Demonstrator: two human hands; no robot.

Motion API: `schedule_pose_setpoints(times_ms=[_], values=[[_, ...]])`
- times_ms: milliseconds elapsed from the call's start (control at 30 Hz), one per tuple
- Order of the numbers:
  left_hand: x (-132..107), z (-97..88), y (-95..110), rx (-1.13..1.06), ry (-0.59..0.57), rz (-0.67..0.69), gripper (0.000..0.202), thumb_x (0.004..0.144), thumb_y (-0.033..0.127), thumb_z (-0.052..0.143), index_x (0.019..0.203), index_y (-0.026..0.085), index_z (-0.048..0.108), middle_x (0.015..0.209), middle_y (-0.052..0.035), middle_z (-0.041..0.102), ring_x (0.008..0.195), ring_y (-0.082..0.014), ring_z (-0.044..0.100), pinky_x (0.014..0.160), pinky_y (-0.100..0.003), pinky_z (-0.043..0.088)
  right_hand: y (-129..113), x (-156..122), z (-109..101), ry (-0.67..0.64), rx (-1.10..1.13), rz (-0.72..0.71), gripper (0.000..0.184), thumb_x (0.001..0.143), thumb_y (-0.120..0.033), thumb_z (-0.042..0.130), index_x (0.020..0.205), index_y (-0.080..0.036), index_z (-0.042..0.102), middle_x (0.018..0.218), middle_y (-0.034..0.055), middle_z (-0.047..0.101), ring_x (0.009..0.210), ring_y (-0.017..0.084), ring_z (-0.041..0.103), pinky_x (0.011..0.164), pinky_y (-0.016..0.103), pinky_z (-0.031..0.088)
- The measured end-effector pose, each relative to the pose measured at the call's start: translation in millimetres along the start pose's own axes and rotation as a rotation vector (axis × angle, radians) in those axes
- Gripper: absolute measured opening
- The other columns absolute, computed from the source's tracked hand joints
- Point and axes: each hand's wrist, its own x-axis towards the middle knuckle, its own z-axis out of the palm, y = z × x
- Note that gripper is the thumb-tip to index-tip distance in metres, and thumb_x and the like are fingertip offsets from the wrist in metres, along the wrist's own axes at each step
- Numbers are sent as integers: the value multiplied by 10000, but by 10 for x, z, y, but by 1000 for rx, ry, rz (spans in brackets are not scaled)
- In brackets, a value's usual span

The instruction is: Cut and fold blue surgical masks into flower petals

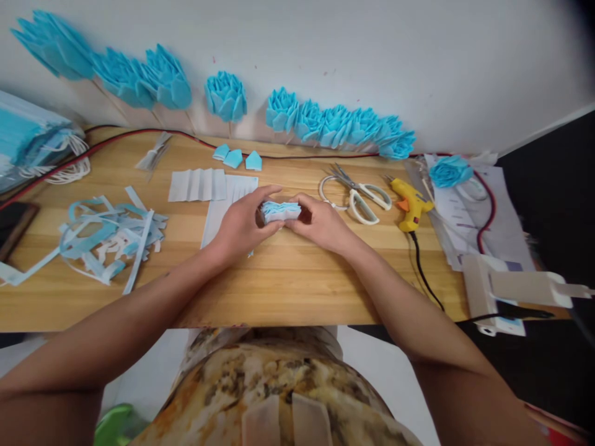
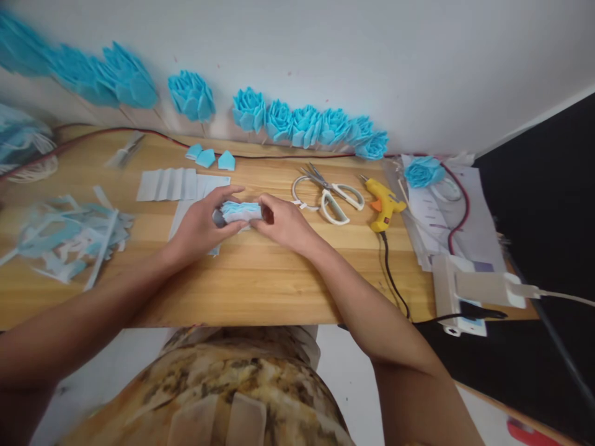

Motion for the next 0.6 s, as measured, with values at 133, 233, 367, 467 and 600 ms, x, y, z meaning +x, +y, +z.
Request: schedule_pose_setpoints(times_ms=[133,233,367,467,600], values=[[5,8,-2,-15,13,-7,513,795,255,679,1298,191,603,1156,-80,711,890,-187,644,809,-315,496,-25,-12,-98,-43,74,-13,418,765,-312,741,1163,-220,648,879,-2,695,737,155,599,683,282,443],[13,8,11,-32,12,-10,463,814,242,648,1272,180,622,1193,-87,703,841,-165,620,771,-297,483,-32,-22,-155,-5,145,-55,440,793,-403,743,1179,-216,649,973,26,709,791,165,618,723,305,480],[16,9,31,-23,8,-13,480,804,249,649,1279,188,622,1159,-72,715,756,-142,573,750,-286,474,-54,-33,-158,137,165,-189,297,855,-404,677,1090,-224,656,1075,48,713,941,193,641,848,355,509],[16,14,25,-14,23,-1,453,801,264,643,1247,189,644,1102,-68,728,761,-151,580,739,-283,464,-70,-43,-131,176,95,-221,258,840,-349,688,1066,-232,642,1067,48,714,997,216,649,915,399,504],[21,15,18,6,48,-18,245,807,290,619,1001,180,722,869,-41,724,750,-172,586,709,-291,442,-55,-48,-105,107,75,-171,568,752,-369,781,1262,-250,560,1150,71,691,1067,247,648,940,429,503]])
